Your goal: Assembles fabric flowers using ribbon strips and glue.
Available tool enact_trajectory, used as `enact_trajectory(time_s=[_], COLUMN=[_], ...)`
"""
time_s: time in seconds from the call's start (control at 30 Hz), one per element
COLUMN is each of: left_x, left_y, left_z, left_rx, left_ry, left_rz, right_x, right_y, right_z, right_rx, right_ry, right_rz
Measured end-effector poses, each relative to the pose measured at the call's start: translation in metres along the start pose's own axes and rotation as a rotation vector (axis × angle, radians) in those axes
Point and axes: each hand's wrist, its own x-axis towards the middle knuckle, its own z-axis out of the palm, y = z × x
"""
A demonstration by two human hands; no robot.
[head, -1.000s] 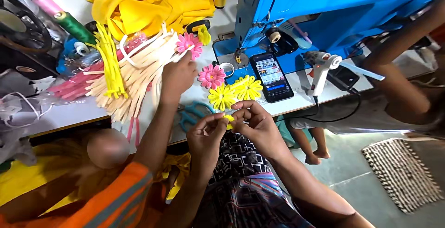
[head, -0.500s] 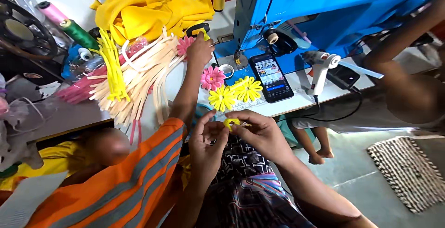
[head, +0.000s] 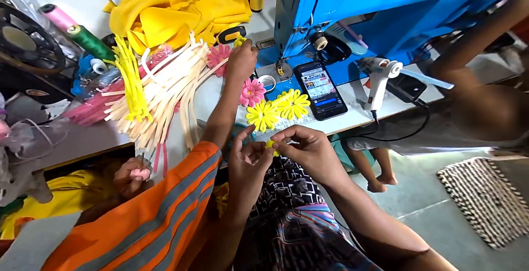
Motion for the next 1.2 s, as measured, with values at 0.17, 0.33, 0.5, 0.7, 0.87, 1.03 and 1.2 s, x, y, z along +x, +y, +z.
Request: enact_trajectory(time_s=[0.17, 0.33, 0.5, 0.7, 0.87, 1.03, 1.2], left_x=[0.001, 0.003, 0.002, 0.006, 0.005, 0.001, -0.006], left_y=[0.002, 0.004, 0.003, -0.003, 0.002, 0.001, -0.006], left_z=[0.0, -0.002, 0.001, 0.005, 0.008, 0.011, 0.009], left_rx=[-0.032, -0.059, -0.078, -0.027, 0.026, 0.27, 0.334], left_ry=[0.012, 0.018, -0.01, 0.05, 0.005, -0.016, 0.012], left_rz=[0.012, 0.008, -0.001, 0.043, 0.052, 0.26, 0.406], right_x=[0.003, 0.005, 0.006, 0.002, -0.001, -0.006, -0.008], right_y=[-0.002, 0.0, 0.003, 0.004, 0.004, 0.001, 0.002], right_z=[0.0, 0.002, -0.004, -0.011, -0.017, -0.016, -0.009], right_rx=[0.048, 0.073, 0.166, 0.208, 0.181, 0.043, 0.044], right_ry=[0.008, 0.029, 0.066, 0.043, 0.0, -0.013, 0.007], right_rz=[-0.034, -0.073, -0.014, 0.054, 0.063, -0.037, -0.089])
